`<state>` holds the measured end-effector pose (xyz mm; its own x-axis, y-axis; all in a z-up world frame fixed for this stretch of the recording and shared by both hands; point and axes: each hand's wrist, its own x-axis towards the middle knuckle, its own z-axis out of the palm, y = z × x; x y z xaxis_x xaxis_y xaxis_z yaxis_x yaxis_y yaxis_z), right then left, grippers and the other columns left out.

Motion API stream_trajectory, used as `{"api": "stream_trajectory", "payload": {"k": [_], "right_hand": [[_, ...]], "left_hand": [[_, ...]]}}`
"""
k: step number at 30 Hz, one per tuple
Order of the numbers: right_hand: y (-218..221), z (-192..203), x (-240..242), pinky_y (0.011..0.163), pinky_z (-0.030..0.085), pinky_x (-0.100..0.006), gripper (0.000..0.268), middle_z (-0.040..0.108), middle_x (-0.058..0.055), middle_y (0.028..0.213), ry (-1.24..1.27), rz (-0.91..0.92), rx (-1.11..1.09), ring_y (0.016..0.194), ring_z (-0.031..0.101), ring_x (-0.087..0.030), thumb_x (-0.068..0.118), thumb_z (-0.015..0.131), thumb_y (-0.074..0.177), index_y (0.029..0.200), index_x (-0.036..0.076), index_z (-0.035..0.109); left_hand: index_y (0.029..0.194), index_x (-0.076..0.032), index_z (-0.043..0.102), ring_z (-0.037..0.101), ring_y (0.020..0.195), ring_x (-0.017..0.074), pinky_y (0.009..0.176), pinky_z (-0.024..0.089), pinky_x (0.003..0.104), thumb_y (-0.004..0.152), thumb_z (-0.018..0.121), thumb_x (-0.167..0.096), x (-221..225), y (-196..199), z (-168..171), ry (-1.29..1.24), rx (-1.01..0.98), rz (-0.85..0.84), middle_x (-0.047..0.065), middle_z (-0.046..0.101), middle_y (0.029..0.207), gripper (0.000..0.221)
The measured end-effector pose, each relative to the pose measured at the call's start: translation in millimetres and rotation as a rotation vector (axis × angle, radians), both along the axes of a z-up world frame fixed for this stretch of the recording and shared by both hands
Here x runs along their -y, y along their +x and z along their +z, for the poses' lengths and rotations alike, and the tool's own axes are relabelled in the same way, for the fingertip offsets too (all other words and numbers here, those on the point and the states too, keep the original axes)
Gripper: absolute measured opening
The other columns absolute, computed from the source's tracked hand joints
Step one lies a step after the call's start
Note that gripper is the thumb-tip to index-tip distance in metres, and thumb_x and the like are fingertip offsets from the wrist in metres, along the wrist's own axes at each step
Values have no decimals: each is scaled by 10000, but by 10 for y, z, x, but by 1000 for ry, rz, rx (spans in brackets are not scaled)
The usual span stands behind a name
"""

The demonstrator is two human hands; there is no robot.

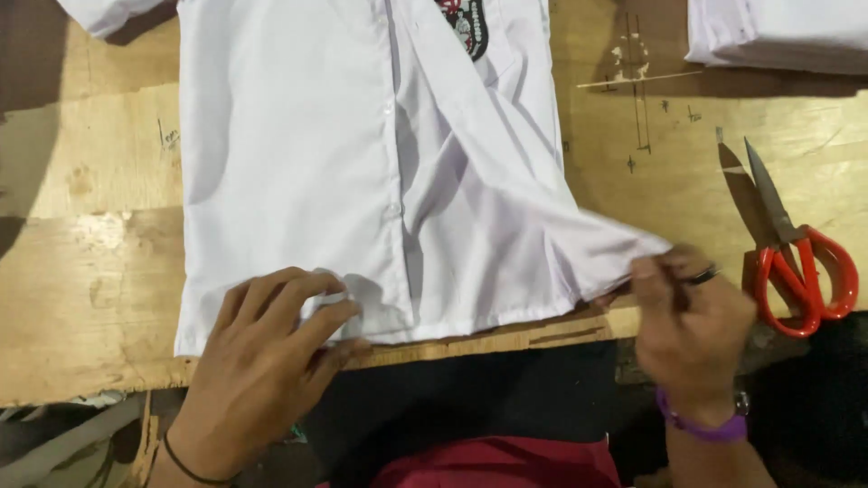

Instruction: Inspecting white shirts for loose threads, trimming them with scissors, and folding the shirts neatly on a wooden workbench.

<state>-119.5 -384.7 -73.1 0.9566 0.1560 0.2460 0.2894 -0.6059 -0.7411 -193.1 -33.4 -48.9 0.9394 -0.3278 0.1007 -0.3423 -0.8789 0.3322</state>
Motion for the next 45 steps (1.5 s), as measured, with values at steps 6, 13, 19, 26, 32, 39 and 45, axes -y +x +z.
{"api": "stream_trajectory", "payload": {"k": [6, 13, 19, 26, 32, 39, 45], "right_hand": [[177, -67, 369, 516, 483, -335, 319, 551, -81, 760, 262, -379, -68, 583, 555, -195, 122, 560, 1225, 927, 9, 536], [312, -126, 482, 537, 661, -266, 240, 673, -96, 836, 308, -545, -190, 547, 652, -174, 178, 565, 1245, 1079, 17, 628], [633, -541, 991, 614, 695, -351, 128, 619, -154, 1007, 397, -474, -73, 700, 719, -250, 170, 484, 1247, 1292, 99, 388], [481, -763, 1352, 585, 572, -248, 241, 614, -50, 825, 249, -486, -248, 623, 613, -136, 330, 391, 1280, 1259, 115, 497], [-13, -627, 1076, 485, 529, -394, 330, 721, -180, 995, -442, -619, 51, 785, 700, -284, 255, 577, 1416, 1313, -40, 683], [-147, -147, 145, 1075, 493, -515, 373, 617, -247, 1362, -487, 209, 217, 1298, 571, -389, 191, 642, 1020, 1316, -36, 649], [-128, -172, 176, 1151, 387, -556, 505, 555, -229, 1488, -515, 197, 150, 1402, 500, -412, 332, 539, 1050, 1417, -9, 603]], "left_hand": [[1108, 32, 608, 699, 831, 255, 672, 531, 349, 1019, 631, -73, -357, -363, -243, -307, 197, 325, 174, 752, 1071, 139], [1290, 13, 541, 612, 1162, 275, 939, 525, 401, 1351, 413, -141, -1159, -580, -488, -595, 337, 943, 164, 596, 1240, 210], [1396, -298, 609, 654, 812, -35, 610, 590, 85, 1040, 531, -558, -1734, -455, -491, -956, 198, 1362, -186, 692, 1239, 448], [1125, -28, 544, 582, 637, 174, 492, 433, 321, 1285, 508, -141, -1301, -888, -176, -479, -53, 1223, 101, 634, 819, 200], [1284, 140, 426, 586, 987, 401, 754, 429, 417, 1051, 475, 270, -745, -954, -157, -239, 454, 932, 288, 504, 1309, 271], [1480, -92, 518, 424, 1471, 439, 1152, 346, 600, 1059, 526, -369, -317, -691, -189, 87, 181, 581, 196, 485, 1568, 504], [1629, -152, 346, 206, 1554, 421, 1184, 210, 607, 1017, 417, -526, -449, -597, -167, 113, -82, 611, 177, 260, 1707, 721]]}}
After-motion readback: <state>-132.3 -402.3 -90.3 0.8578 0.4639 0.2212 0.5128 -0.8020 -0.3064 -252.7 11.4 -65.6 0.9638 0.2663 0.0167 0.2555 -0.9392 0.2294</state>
